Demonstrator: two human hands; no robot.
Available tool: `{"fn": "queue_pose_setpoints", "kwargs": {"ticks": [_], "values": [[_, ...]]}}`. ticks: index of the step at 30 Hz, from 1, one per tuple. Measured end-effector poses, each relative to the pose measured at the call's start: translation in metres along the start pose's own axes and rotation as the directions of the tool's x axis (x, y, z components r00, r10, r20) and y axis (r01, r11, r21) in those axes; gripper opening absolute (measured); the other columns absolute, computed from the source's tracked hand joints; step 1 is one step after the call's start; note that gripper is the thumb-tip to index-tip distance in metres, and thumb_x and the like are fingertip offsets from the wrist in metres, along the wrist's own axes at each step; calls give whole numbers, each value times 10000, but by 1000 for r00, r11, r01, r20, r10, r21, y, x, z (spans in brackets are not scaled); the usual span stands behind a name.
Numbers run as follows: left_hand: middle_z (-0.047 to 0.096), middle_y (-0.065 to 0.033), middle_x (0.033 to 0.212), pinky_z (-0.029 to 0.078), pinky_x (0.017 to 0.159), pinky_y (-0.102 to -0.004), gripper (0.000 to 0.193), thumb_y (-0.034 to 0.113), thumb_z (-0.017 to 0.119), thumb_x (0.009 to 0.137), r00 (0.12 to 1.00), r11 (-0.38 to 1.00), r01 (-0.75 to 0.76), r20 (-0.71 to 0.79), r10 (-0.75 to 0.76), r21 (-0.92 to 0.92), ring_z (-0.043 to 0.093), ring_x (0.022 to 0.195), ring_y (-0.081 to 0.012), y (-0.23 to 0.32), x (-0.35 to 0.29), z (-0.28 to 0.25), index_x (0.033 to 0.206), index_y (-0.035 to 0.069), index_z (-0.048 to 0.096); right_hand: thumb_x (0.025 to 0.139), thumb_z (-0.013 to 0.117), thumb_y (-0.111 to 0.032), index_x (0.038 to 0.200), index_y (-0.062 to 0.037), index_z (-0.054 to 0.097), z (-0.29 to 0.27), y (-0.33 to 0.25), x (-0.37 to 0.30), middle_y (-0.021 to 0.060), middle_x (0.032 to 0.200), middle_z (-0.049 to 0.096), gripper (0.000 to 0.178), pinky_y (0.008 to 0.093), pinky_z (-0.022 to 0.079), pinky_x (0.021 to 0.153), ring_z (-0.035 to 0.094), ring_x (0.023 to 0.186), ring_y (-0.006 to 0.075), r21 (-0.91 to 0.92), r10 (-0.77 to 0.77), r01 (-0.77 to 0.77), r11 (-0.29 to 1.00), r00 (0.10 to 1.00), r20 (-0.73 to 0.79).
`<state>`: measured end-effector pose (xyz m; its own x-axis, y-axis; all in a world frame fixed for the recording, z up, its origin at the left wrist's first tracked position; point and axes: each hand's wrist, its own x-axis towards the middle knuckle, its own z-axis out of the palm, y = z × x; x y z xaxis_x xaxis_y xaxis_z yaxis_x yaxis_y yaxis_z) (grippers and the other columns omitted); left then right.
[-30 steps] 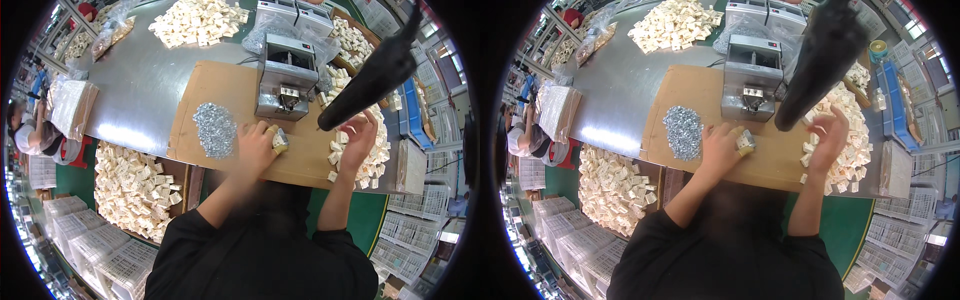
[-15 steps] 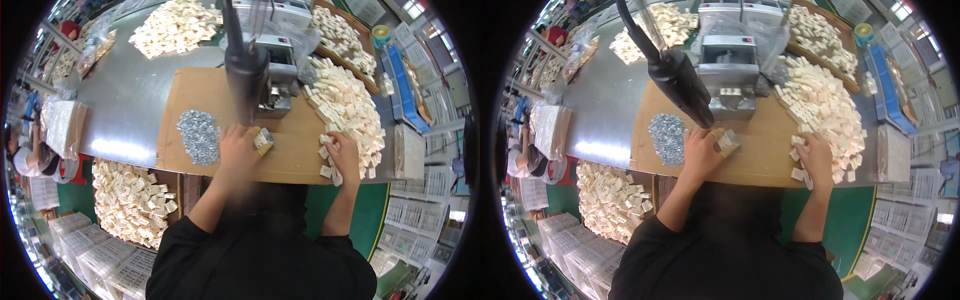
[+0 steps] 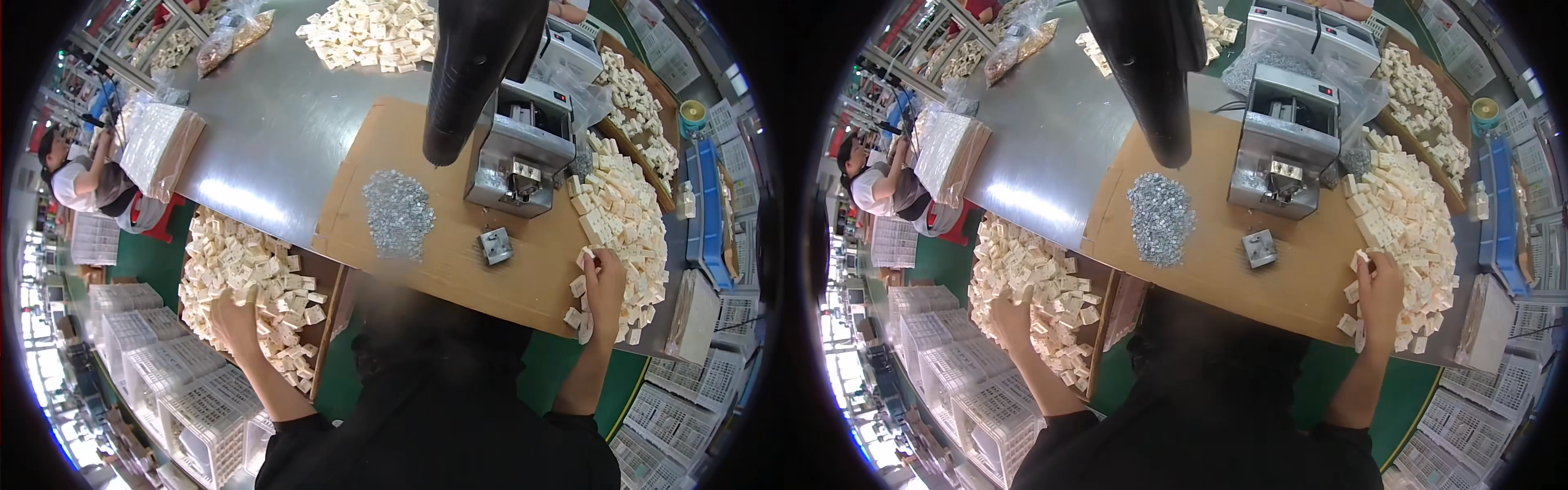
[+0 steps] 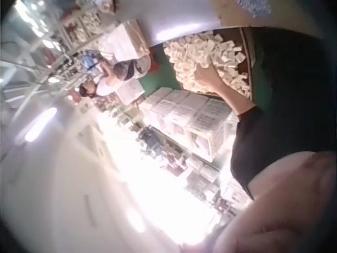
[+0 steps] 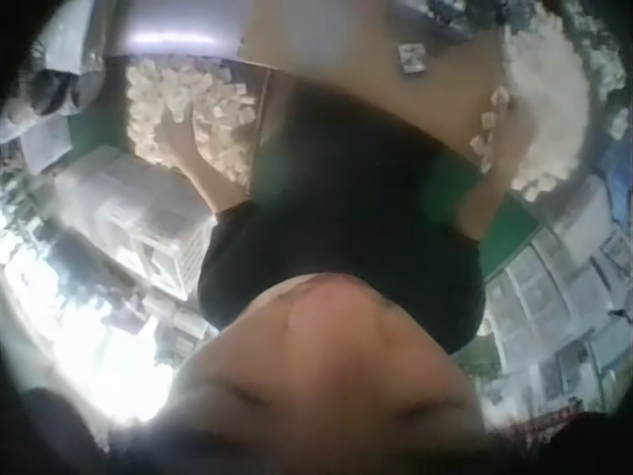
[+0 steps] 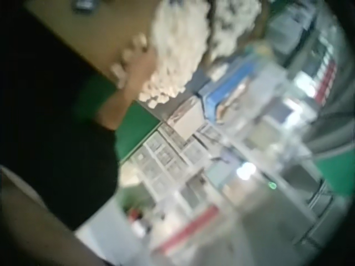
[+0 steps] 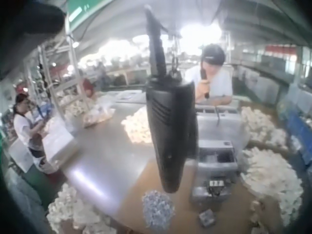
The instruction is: Assembling small plastic components using an electric screwdriver at a production workstation.
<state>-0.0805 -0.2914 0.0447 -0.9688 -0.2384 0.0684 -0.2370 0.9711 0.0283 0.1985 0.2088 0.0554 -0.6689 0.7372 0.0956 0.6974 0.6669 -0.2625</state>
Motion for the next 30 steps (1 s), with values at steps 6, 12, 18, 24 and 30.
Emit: {"fn": "queue_pose_setpoints", "kwargs": {"ticks": [6,12,18,24,30], "values": [[710,-101,930,550,714,-343,273,227,780,812,909,676,-416,-305,284,-609,670,815,-228,71,-9,27,1037,80,737,964,545,-86,997,25,614,14,-32,-18,64,769,629,136,240,451,499,585,580,93,748,-4,-156,645,978,208],[660,-61,893,487,729,-369,210,163,793,733,502,191,-809,-486,715,-556,618,817,-259,215,-66,23,929,105,749,944,589,-89,1032,25,636,17,-54,-51,45,855,658,151,210,498,643,624,761,93,895,-73,-279,348,944,323],[641,15,888,426,813,-372,158,181,778,732,411,241,-871,-370,833,-427,583,914,-210,243,-69,31,886,151,754,947,598,-96,1077,21,644,20,-36,-82,59,851,661,181,256,531,621,639,736,123,912,-111,-285,294,938,329],[623,5,871,424,817,-388,109,192,757,742,417,304,-886,-315,853,-349,574,919,-225,250,-70,33,831,134,730,958,572,-102,1054,23,646,21,-40,-81,61,774,640,174,260,540,573,629,641,131,894,-63,-307,325,937,344],[621,-27,859,421,828,-409,85,184,725,759,386,256,-888,-315,867,-383,580,920,-248,249,-67,27,818,126,704,960,585,-116,1097,-5,646,20,-47,-64,29,858,654,186,236,539,638,614,768,69,885,-175,-258,387,922,345]]}}
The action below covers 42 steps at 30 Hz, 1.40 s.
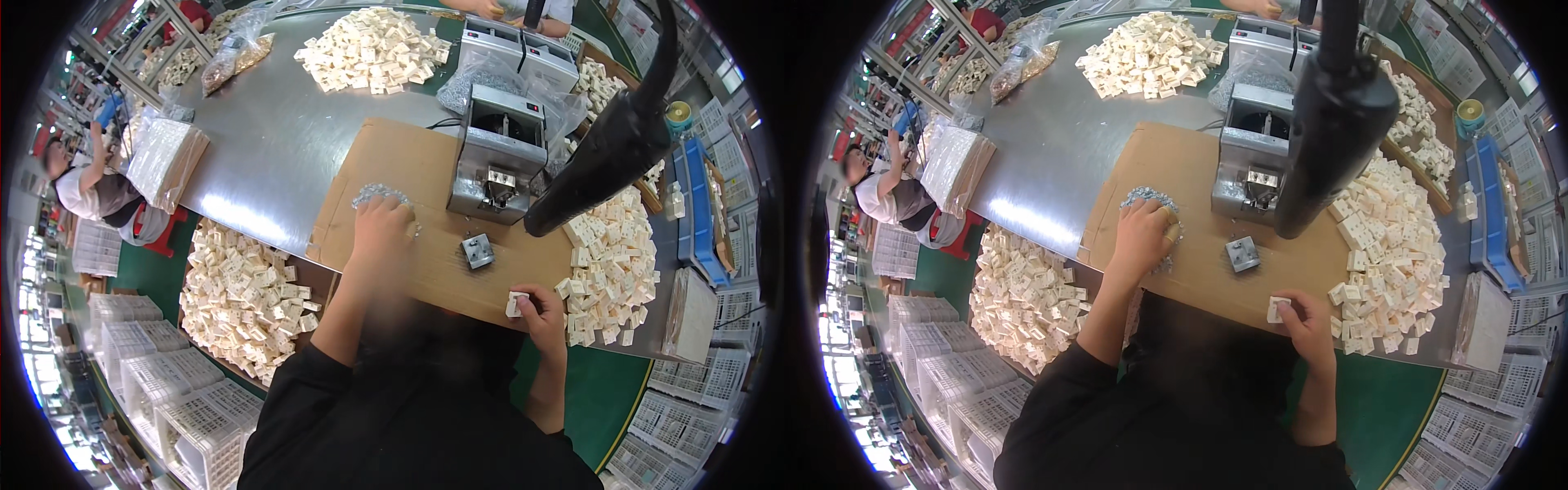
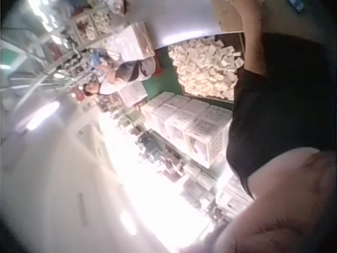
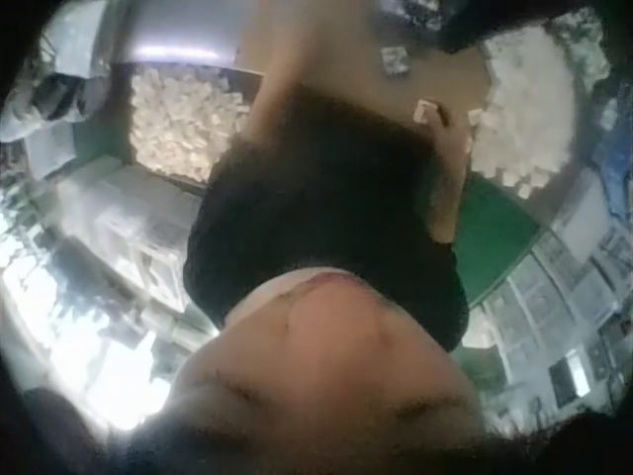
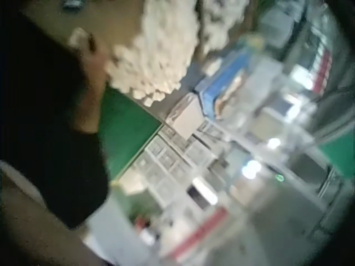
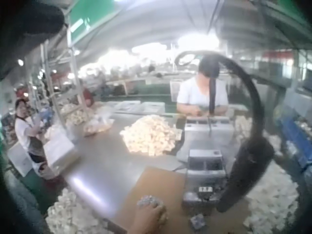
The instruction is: Assembling small plastic components using an electric screwdriver at a production workstation.
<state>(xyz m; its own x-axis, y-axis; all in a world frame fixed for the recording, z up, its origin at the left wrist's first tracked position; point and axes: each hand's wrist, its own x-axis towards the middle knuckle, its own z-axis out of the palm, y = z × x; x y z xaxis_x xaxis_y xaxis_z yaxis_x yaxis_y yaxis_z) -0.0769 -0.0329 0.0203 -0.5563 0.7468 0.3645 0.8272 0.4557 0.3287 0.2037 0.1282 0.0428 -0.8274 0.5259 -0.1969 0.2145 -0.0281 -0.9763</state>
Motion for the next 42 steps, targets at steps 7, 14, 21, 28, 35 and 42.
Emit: {"fn": "queue_pose_setpoints", "kwargs": {"ticks": [7,14,21,28,35,42], "values": [[677,-66,815,507,678,-343,84,75,702,766,968,884,238,28,-248,-403,661,726,-208,4,-7,-8,850,61,701,960,580,-103,1096,-5,646,2,10,3,22,889,651,180,235,532,663,609,785,71,18,-10,9,1000,999,36],[695,-50,787,496,608,-257,105,58,695,801,918,765,298,-49,-394,-571,653,649,-122,6,-11,-4,900,30,714,962,570,-88,1097,-4,650,5,3,-1,18,897,647,178,235,522,703,602,813,72,96,37,-40,995,999,26],[699,-77,822,454,505,-201,148,83,696,875,781,352,463,187,-596,-814,643,562,-106,16,-15,-10,975,-26,695,955,574,-84,1095,5,654,5,-4,1,17,884,636,185,238,538,691,603,808,75,134,69,-74,988,997,42],[702,-90,852,471,516,-229,167,76,697,866,806,413,343,38,-591,-844,621,558,-107,8,-23,5,988,-36,699,963,580,-109,1106,-3,648,6,7,5,17,897,632,191,230,552,655,602,810,71,147,61,-71,987,995,74],[686,-38,817,471,537,-197,162,56,697,874,771,363,521,243,-588,-772,607,618,-59,56,-22,10,1014,-26,683,968,577,-118,1087,22,644,7,10,12,40,833,641,195,237,545,616,619,720,87,142,2,-10,990,998,57],[699,-44,745,477,572,-246,128,78,712,840,888,547,411,185,-420,-730,585,607,-59,86,-17,34,947,9,730,964,581,-114,1093,-4,657,6,7,12,21,878,630,185,238,571,662,607,794,73,160,44,-58,985,995,86]]}}
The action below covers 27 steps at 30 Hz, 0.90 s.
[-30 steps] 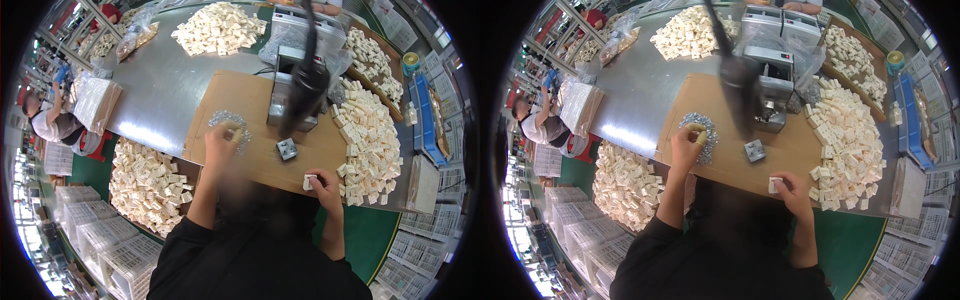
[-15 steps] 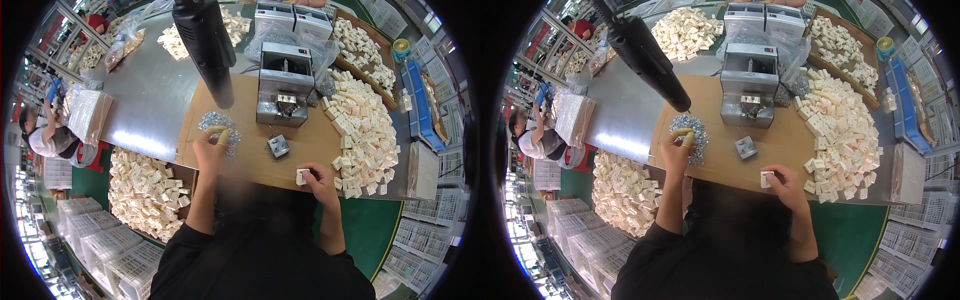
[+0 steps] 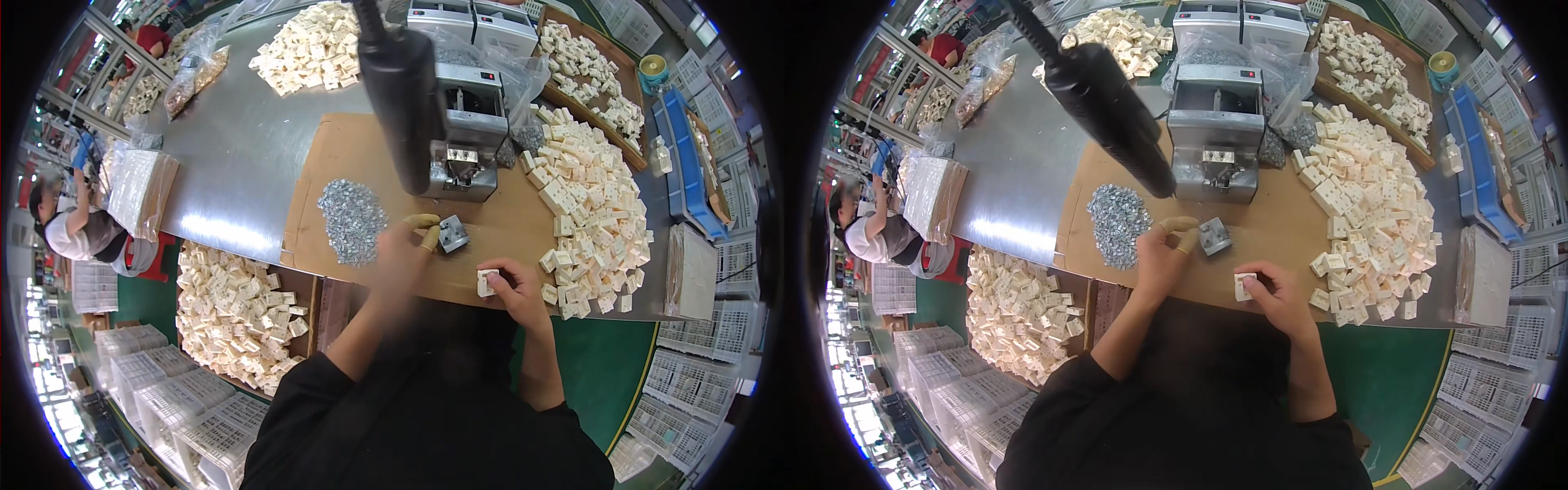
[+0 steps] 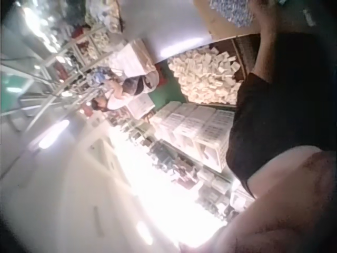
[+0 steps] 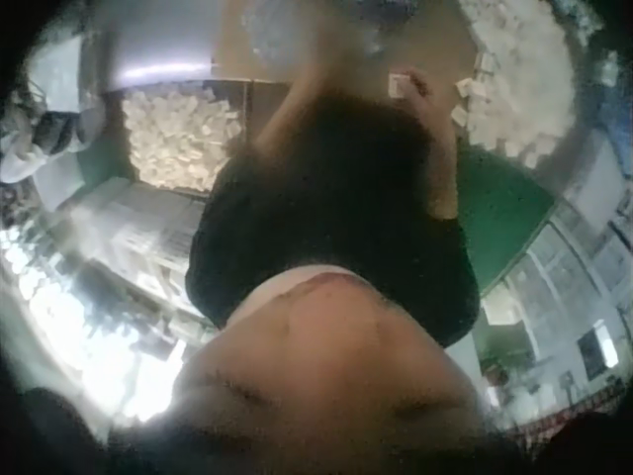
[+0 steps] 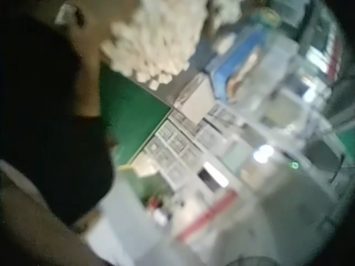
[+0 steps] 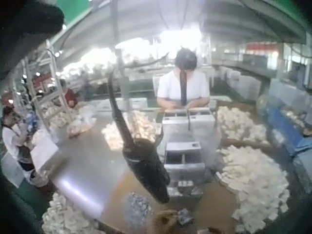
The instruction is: Assembling small plastic components using an electric screwdriver at a production workstation.
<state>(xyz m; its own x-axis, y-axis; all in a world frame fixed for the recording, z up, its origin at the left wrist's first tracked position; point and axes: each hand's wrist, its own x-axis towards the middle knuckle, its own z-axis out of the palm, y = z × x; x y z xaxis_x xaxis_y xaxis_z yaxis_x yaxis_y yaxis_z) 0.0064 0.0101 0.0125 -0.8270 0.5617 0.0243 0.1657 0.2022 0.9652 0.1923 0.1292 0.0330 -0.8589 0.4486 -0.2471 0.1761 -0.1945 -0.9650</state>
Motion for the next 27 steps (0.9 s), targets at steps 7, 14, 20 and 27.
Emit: {"fn": "queue_pose_setpoints", "kwargs": {"ticks": [7,14,20,27], "values": [[705,-117,803,505,582,-295,132,68,743,792,956,925,-293,56,289,241,645,605,-192,-4,5,5,924,65,732,959,584,-106,1091,-1,657,-5,4,-2,38,893,640,184,246,577,659,619,807,85,-17,-1,1,1000,1000,-22],[707,-105,901,544,644,-347,133,55,746,779,875,832,-483,105,473,273,687,751,-275,-12,7,3,911,65,732,968,570,-110,1092,14,641,-3,11,7,52,844,643,189,254,547,605,622,727,104,20,-37,38,999,998,-45],[701,-101,925,554,678,-361,145,32,738,766,853,808,-520,132,504,277,690,784,-294,-12,7,0,908,61,730,992,529,-153,1095,13,614,-1,11,12,66,804,625,213,269,528,557,622,653,127,138,-26,44,989,991,-129],[687,-102,954,555,676,-371,155,27,734,750,851,799,-525,168,498,293,683,801,-302,-7,11,-2,899,67,723,1004,509,-153,1097,12,608,-2,16,13,72,798,618,213,273,527,557,614,644,135,261,10,36,965,985,-172]]}}
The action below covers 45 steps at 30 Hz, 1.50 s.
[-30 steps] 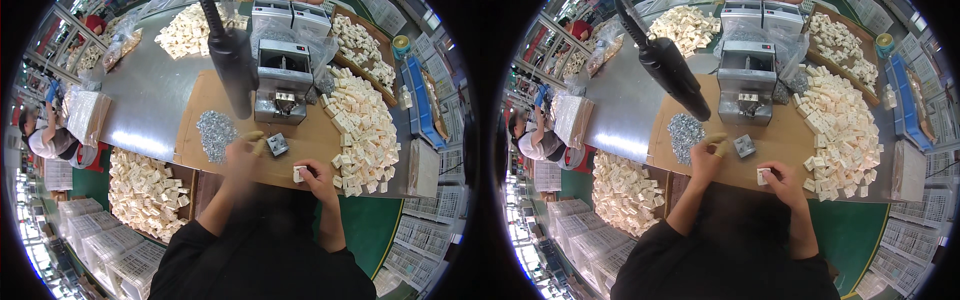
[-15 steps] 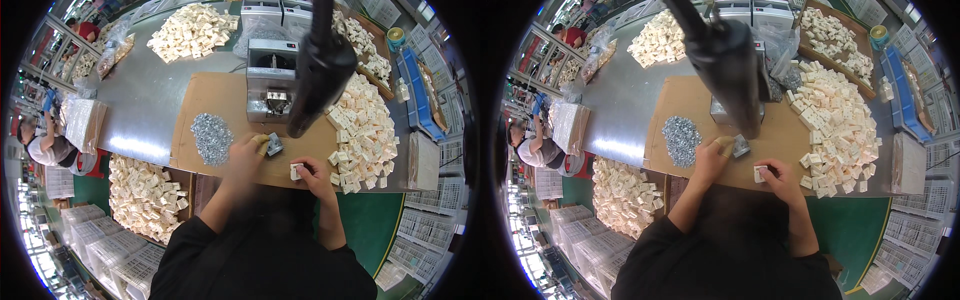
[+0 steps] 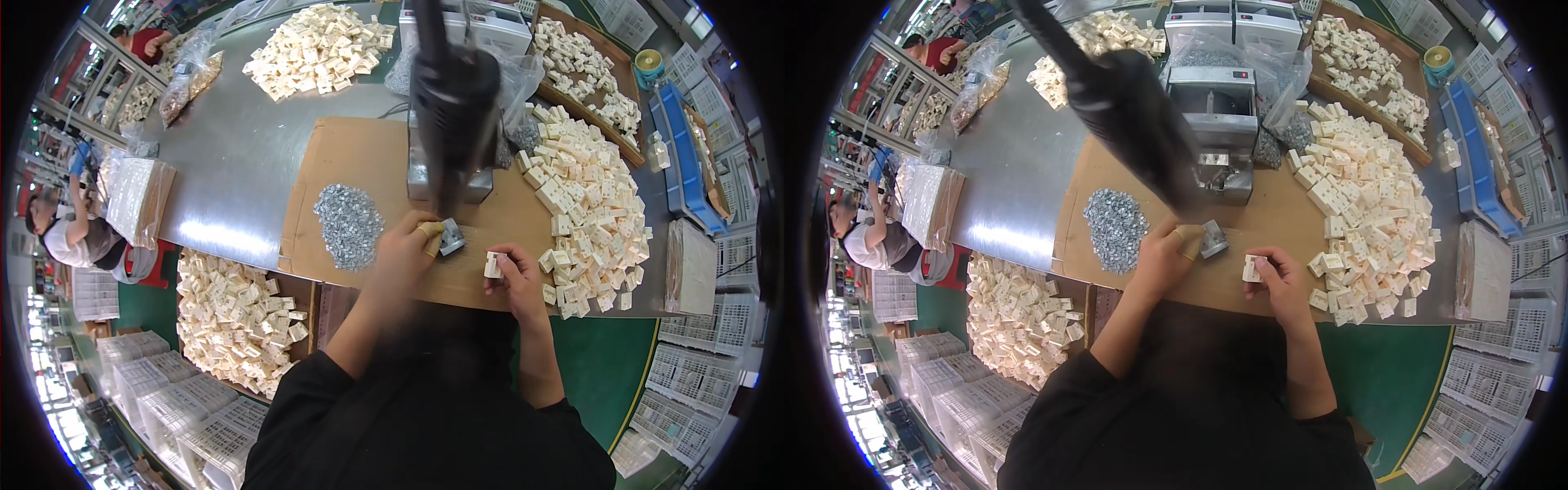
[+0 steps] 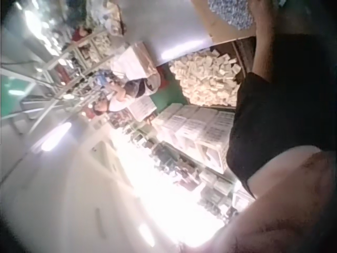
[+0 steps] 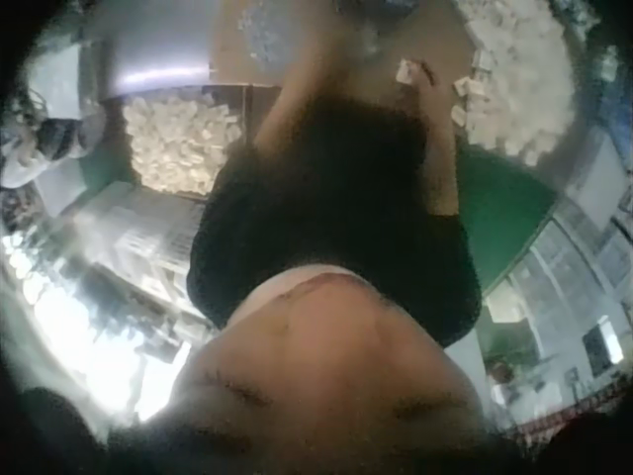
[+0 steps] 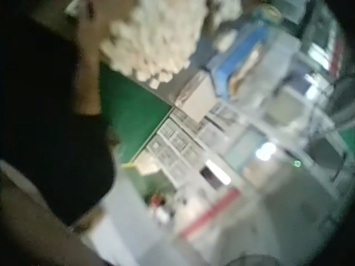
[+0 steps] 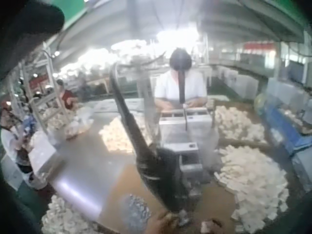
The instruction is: Assembling small plastic components using an electric screwdriver at a production workstation.
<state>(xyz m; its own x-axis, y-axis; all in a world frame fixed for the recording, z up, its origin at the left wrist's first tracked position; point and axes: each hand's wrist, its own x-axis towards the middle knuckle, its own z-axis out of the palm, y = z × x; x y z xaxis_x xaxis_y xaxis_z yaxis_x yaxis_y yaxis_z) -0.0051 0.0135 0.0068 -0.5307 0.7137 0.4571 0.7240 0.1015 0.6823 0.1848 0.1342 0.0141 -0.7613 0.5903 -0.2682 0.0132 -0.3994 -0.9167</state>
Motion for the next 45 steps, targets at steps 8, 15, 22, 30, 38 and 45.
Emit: {"fn": "queue_pose_setpoints", "kwargs": {"ticks": [8,15,22,30,38,45], "values": [[654,-96,929,546,661,-396,155,30,719,750,998,999,-11,57,8,46,672,785,-306,2,4,-2,896,83,714,1008,498,-163,1098,4,602,0,3,-1,66,796,612,216,274,527,559,610,645,135,49,17,-16,999,1000,-20],[674,-96,875,546,655,-381,154,28,722,754,1000,1000,-6,-12,6,-23,671,744,-304,0,3,2,903,65,703,1016,489,-182,1128,-10,576,0,5,2,68,819,622,223,271,534,529,637,655,151,79,14,-13,997,1000,-11],[679,-106,870,537,630,-359,143,31,724,761,995,994,100,23,-99,-48,666,710,-284,4,2,0,899,65,704,1012,489,-187,1171,-12,551,2,7,1,76,828,621,245,273,538,535,640,680,162,99,20,-19,995,1000,-11],[673,-114,857,530,626,-364,144,51,715,773,987,987,158,42,-156,-34,661,700,-271,5,0,0,914,77,705,1004,476,-147,1209,-12,533,6,8,-5,86,896,616,253,279,549,556,635,704,165,111,1,1,994,1000,-16],[670,-117,851,524,624,-365,132,57,714,772,992,990,128,17,-127,-63,656,693,-268,2,2,2,901,75,701,999,485,-140,1226,-5,533,7,10,-7,86,911,615,269,280,560,580,636,721,160,124,1,-1,992,1000,-1],[682,-120,850,527,638,-362,142,69,724,766,978,970,205,59,-199,-133,669,710,-261,-1,4,0,902,74,682,949,568,-36,1233,0,538,18,-3,3,90,953,617,288,287,565,632,638,769,150,-30,-59,59,998,998,-17]]}}
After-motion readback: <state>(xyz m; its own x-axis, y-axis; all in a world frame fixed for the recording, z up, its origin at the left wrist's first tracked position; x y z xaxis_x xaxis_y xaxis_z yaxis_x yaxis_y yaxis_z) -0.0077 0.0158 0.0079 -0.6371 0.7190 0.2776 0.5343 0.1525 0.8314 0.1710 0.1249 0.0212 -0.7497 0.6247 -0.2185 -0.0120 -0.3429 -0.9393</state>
